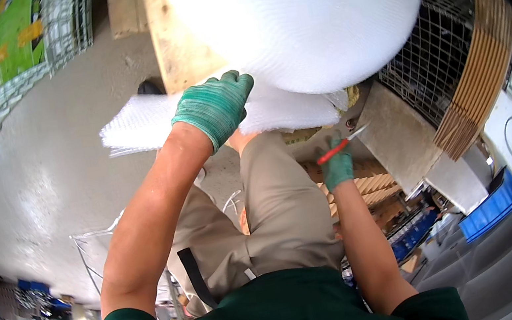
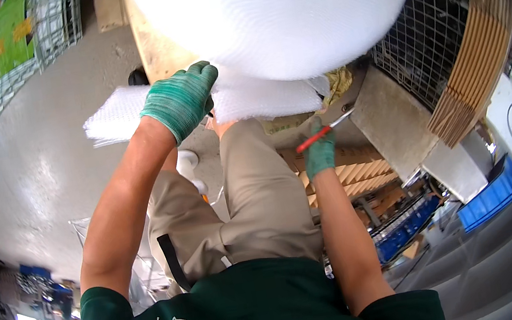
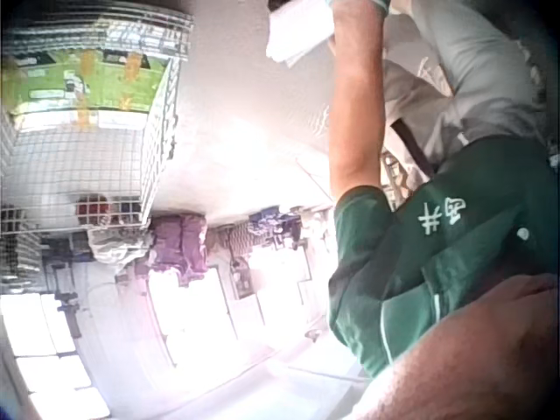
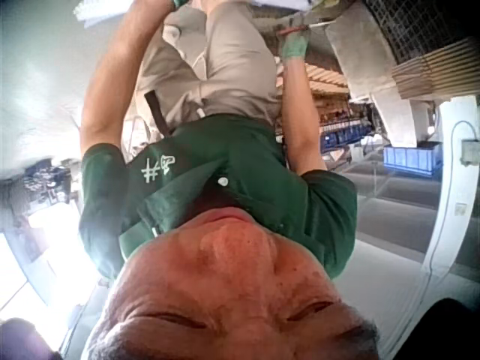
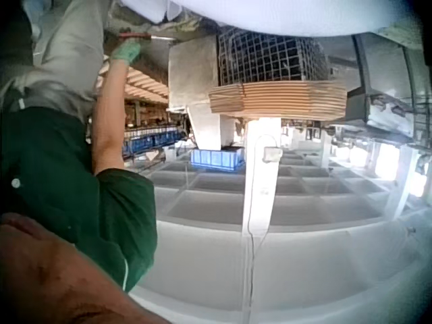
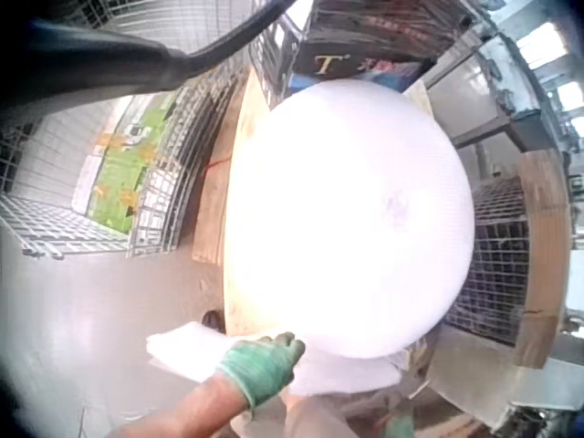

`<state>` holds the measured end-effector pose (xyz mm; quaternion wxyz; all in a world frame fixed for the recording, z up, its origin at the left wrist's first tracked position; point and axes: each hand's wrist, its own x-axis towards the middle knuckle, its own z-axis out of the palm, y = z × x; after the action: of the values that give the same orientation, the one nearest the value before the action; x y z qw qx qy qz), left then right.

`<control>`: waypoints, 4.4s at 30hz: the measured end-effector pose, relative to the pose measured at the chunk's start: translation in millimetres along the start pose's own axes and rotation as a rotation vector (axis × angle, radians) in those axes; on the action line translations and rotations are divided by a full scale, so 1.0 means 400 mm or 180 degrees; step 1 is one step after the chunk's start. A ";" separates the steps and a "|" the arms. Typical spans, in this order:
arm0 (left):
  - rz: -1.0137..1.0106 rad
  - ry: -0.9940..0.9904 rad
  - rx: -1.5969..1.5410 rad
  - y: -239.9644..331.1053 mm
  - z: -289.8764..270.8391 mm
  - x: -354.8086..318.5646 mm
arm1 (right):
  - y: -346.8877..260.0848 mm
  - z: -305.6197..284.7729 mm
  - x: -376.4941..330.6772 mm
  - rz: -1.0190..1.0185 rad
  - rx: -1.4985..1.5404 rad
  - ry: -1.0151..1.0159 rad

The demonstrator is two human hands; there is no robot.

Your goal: The person cuts sheets of bubble wrap from a large roll using scissors and places them into the compartments of a cardboard box. The person repeats this process multiple times, cutting the material and organizing it into the box sections.

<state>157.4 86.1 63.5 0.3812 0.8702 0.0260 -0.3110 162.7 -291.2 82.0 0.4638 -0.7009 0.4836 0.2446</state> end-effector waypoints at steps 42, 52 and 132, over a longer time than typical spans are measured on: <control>-0.0075 0.0609 -0.4802 0.301 -0.004 -0.259 | -0.124 0.160 -0.456 -0.1980 -0.0298 -0.1843; -0.0307 0.0719 -0.5305 0.283 -0.223 -0.316 | -0.514 0.135 -0.452 -0.0931 0.0818 -0.2453; 0.4378 -0.4003 0.0245 1.449 2.247 -2.324 | 2.514 -1.660 -1.653 -0.1427 0.4937 0.3363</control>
<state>-896.1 -756.6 496.9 0.3965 0.3780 -0.7166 -0.4317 -1090.4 -684.6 488.2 0.5563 -0.2953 0.5119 -0.5842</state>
